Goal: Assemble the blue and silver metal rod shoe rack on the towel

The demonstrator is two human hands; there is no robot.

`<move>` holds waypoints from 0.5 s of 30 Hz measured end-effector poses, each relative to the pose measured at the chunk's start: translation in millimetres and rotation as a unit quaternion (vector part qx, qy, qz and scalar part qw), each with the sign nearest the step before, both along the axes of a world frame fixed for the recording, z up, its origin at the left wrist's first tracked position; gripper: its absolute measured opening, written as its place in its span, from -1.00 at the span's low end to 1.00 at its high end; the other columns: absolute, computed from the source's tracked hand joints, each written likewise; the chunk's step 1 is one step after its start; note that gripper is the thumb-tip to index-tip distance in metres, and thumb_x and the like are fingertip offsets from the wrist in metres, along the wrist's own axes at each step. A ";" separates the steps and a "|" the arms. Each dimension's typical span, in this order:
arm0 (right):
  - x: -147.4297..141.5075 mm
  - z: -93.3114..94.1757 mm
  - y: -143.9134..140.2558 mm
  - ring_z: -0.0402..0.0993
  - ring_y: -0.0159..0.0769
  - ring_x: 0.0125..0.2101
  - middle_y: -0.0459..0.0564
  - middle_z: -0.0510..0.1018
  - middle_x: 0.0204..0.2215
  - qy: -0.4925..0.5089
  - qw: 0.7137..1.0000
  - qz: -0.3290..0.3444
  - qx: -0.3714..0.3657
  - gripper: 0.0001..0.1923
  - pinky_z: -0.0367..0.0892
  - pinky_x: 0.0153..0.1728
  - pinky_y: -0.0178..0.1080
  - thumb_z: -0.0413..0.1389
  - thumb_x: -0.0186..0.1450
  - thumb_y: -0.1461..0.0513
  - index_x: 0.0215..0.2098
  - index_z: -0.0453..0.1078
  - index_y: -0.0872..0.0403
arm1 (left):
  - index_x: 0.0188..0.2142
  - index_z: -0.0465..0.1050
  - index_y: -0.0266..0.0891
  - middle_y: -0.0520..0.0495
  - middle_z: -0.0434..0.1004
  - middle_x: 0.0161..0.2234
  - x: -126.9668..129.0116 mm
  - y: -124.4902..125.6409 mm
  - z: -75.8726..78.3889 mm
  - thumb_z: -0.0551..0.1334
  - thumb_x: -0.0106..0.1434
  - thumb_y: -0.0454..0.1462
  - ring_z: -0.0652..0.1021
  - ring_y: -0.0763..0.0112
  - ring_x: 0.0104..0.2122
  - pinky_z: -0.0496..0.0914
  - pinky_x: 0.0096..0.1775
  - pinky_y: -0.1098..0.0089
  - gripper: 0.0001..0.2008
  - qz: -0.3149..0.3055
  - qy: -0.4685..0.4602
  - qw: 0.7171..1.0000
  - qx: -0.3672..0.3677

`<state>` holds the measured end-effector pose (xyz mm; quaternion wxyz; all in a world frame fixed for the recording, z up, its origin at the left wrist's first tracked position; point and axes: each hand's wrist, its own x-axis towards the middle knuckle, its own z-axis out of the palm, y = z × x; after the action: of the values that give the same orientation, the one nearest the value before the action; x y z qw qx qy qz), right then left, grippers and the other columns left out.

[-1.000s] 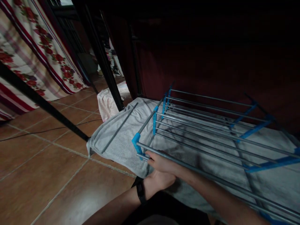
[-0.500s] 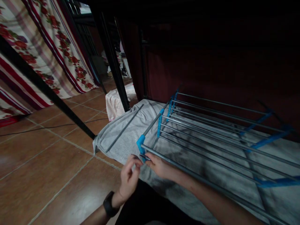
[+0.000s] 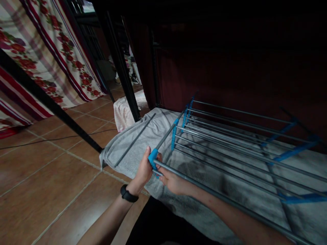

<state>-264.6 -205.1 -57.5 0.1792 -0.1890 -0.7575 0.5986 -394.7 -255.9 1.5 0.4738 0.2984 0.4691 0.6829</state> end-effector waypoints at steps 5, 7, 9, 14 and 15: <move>-3.7 4.2 -4.0 0.45 -0.04 -0.03 0.03 0.56 -0.10 0.015 1.000 -0.013 0.023 -0.52 0.26 0.12 0.04 0.11 0.26 0.20 0.16 0.41 -0.05 | -0.73 0.15 -0.17 0.03 0.10 -0.73 -4.4 8.8 -1.8 -0.13 0.31 0.20 0.19 0.45 -0.63 0.13 -0.52 0.39 -0.33 -0.063 0.034 0.997 -0.017; -2.6 6.6 -5.4 0.47 -0.05 -0.06 0.04 0.57 -0.12 0.000 1.000 -0.006 0.024 -0.51 0.27 0.12 0.06 0.10 0.27 0.20 0.18 0.39 -0.02 | -0.74 0.14 -0.17 0.03 0.10 -0.73 -5.4 9.0 -2.9 -0.14 0.31 0.21 0.19 0.45 -0.63 0.12 -0.52 0.38 -0.32 -0.065 0.032 0.997 -0.015; -0.3 11.3 -5.8 0.44 -0.06 -0.01 0.06 0.56 -0.08 -0.017 1.000 0.006 0.021 -0.51 0.25 0.14 0.03 0.07 0.30 0.20 0.20 0.37 0.03 | -0.74 0.14 -0.17 0.03 0.10 -0.73 -5.2 8.7 -2.7 -0.15 0.31 0.21 0.19 0.45 -0.64 0.12 -0.52 0.37 -0.32 -0.059 0.033 0.998 -0.012; 6.4 27.7 -3.7 0.35 -0.11 0.12 0.03 0.48 0.09 -0.064 0.996 0.033 0.042 -0.49 0.21 0.19 -0.07 0.02 0.35 0.19 0.25 0.30 0.04 | -0.74 0.15 -0.17 0.03 0.08 -0.75 -5.2 8.8 -3.5 -0.12 0.29 0.22 0.17 0.45 -0.65 0.09 -0.52 0.35 -0.32 -0.053 0.038 0.998 -0.014; 7.6 29.9 -3.0 0.37 -0.11 0.11 0.02 0.49 0.09 -0.071 0.996 0.037 0.051 -0.50 0.22 0.19 -0.07 0.02 0.36 0.18 0.26 0.30 0.03 | -0.74 0.15 -0.17 0.03 0.09 -0.75 -5.6 8.8 -4.3 -0.11 0.29 0.22 0.18 0.45 -0.65 0.08 -0.53 0.35 -0.32 -0.053 0.038 0.998 -0.016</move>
<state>-257.0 -208.0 -27.6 0.1124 -0.1937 -0.8042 0.5506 -400.3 -247.1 -2.8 0.4961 0.3405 0.4812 0.6375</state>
